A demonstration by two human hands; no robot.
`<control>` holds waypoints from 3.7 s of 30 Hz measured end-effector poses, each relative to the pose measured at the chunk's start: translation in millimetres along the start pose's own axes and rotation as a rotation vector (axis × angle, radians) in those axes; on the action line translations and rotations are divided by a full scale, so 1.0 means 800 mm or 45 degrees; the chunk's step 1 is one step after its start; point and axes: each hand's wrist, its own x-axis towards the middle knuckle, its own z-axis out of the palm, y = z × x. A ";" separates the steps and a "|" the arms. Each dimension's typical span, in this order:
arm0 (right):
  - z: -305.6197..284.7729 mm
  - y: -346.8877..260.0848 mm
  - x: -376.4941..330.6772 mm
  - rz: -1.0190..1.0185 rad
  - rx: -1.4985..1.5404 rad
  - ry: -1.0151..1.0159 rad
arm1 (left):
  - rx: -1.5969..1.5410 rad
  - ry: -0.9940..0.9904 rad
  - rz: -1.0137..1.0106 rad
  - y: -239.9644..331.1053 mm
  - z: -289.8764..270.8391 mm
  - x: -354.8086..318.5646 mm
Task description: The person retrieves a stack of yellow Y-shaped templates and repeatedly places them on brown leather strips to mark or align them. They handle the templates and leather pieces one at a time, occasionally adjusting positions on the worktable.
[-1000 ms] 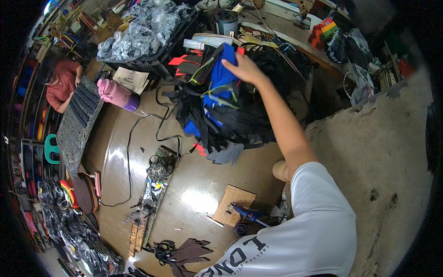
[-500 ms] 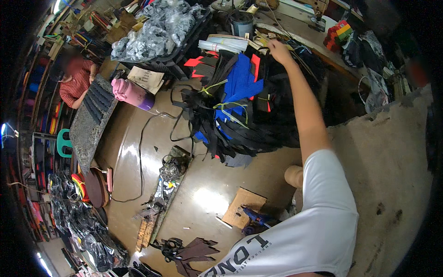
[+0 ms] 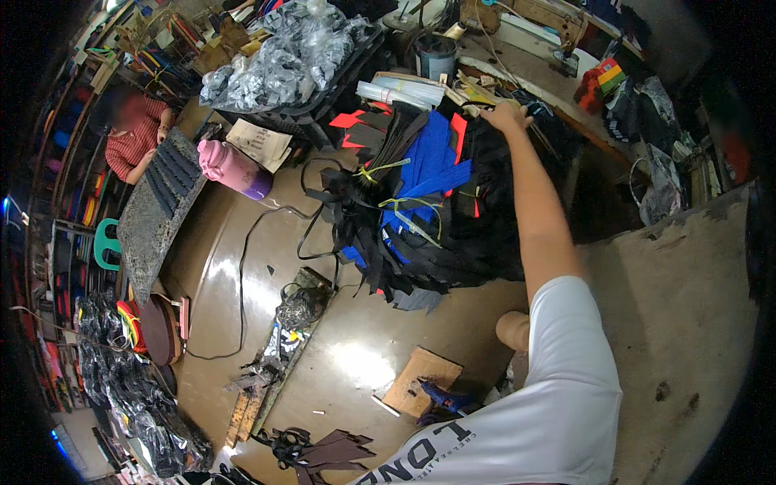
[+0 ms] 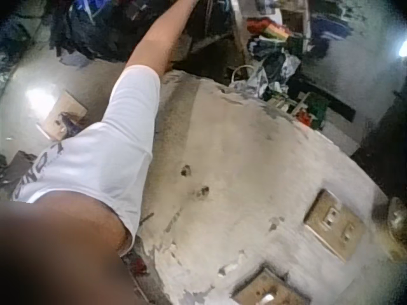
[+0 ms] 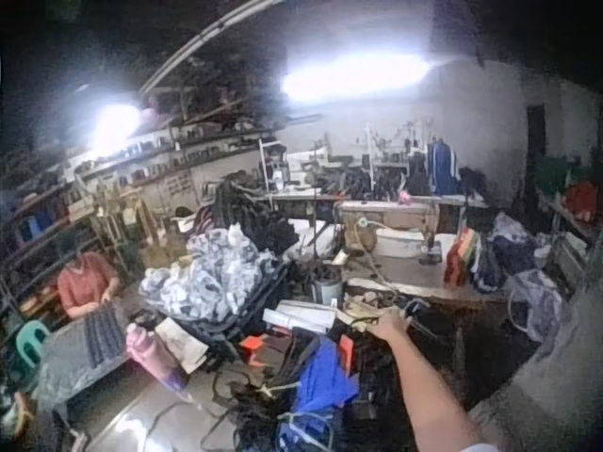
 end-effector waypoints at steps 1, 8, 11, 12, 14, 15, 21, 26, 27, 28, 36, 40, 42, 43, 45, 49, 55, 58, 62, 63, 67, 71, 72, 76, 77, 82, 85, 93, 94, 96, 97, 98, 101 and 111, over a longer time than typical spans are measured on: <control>0.003 -0.001 0.003 0.040 0.042 0.054 | 0.002 0.005 0.001 0.000 0.000 0.002; 0.021 0.037 0.042 -0.029 0.690 -0.104 | -0.016 0.020 0.010 -0.006 0.004 0.004; 0.039 0.051 0.047 -0.075 0.851 0.011 | -0.017 0.028 0.015 -0.008 0.005 0.004; 0.048 0.056 0.043 -0.090 0.905 0.150 | -0.022 0.034 0.016 -0.008 0.005 0.005; 0.063 0.061 0.037 -0.089 0.994 0.298 | -0.027 0.036 0.010 -0.010 0.004 0.004; 0.068 0.067 0.032 -0.076 1.037 0.311 | -0.030 0.037 0.006 -0.010 0.004 0.005; 0.048 0.081 0.020 -0.173 0.955 0.065 | -0.030 0.052 -0.009 -0.011 0.005 0.006; 0.021 0.047 0.024 -0.372 0.517 -0.008 | -0.017 0.059 -0.007 -0.009 0.004 0.011; 0.022 0.036 0.020 -0.436 0.478 0.027 | -0.011 0.059 -0.011 -0.008 0.004 0.013; 0.025 0.026 0.013 -0.530 0.471 -0.023 | -0.009 0.059 -0.017 -0.008 0.002 0.013; 0.049 0.013 -0.100 -0.663 0.097 -0.265 | 0.013 0.070 -0.045 -0.005 0.002 0.015; 0.042 0.023 -0.122 -0.604 0.132 -0.388 | 0.035 0.066 -0.047 -0.006 0.002 0.014; 0.043 0.030 -0.127 -0.616 0.128 -0.351 | 0.045 0.071 -0.041 -0.006 0.001 0.013; 0.043 0.033 -0.126 -0.601 0.177 -0.328 | 0.049 0.076 -0.041 -0.007 0.001 0.012; 0.044 0.033 -0.124 -0.574 0.240 -0.395 | 0.055 0.084 -0.039 -0.008 0.000 0.010; 0.044 0.025 -0.106 -0.485 0.062 -0.343 | 0.045 0.086 -0.034 -0.013 0.000 0.010; 0.076 0.075 -0.009 0.165 0.558 0.621 | 0.024 0.110 -0.033 -0.021 0.003 0.007; 0.102 0.122 0.070 -0.502 0.276 0.415 | -0.022 0.143 -0.051 -0.026 0.012 0.004; 0.095 0.131 0.116 -0.751 -0.353 0.170 | -0.092 0.205 -0.089 -0.028 0.025 0.003; 0.082 0.122 0.111 -0.712 -0.389 0.147 | -0.107 0.217 -0.096 -0.028 0.028 0.004; 0.006 0.070 0.036 -0.393 0.090 0.348 | -0.160 0.251 -0.120 -0.032 0.037 0.007; -0.066 0.013 -0.037 -0.417 -0.267 0.517 | -0.210 0.281 -0.135 -0.047 0.050 0.001; -0.078 -0.003 -0.047 -0.285 -0.194 0.398 | -0.217 0.287 -0.135 -0.052 0.053 0.000; -0.104 -0.027 -0.094 -0.308 -0.245 0.714 | -0.268 0.329 -0.137 -0.073 0.073 -0.009; -0.110 -0.033 -0.106 -0.371 -0.260 0.769 | -0.278 0.341 -0.136 -0.079 0.079 -0.012; -0.159 -0.063 -0.195 -0.559 -0.370 1.217 | -0.340 0.391 -0.148 -0.130 0.117 -0.046; -0.203 -0.063 -0.279 -0.869 -0.158 1.521 | -0.389 0.412 -0.175 -0.183 0.162 -0.084; -0.255 -0.046 -0.507 -1.340 0.711 0.434 | -0.231 0.343 -0.200 -0.442 0.292 -0.193; -0.243 -0.041 -0.536 -1.475 0.644 0.203 | -0.193 0.349 -0.180 -0.471 0.302 -0.198; -0.198 -0.035 -0.589 -1.636 0.593 -0.126 | -0.138 0.376 -0.139 -0.517 0.310 -0.200; -0.171 -0.034 -0.611 -1.729 0.606 -0.244 | -0.169 0.317 -0.236 -0.532 0.310 -0.195; -0.138 -0.043 -0.628 -1.648 0.648 -0.353 | 0.060 0.478 0.010 -0.534 0.316 -0.184; -0.045 -0.062 -0.654 -1.590 0.567 -0.808 | 0.027 0.603 0.096 -0.527 0.307 -0.138; 0.255 -0.102 -0.624 -1.466 0.335 -0.799 | 0.041 0.668 0.091 -0.502 0.262 -0.032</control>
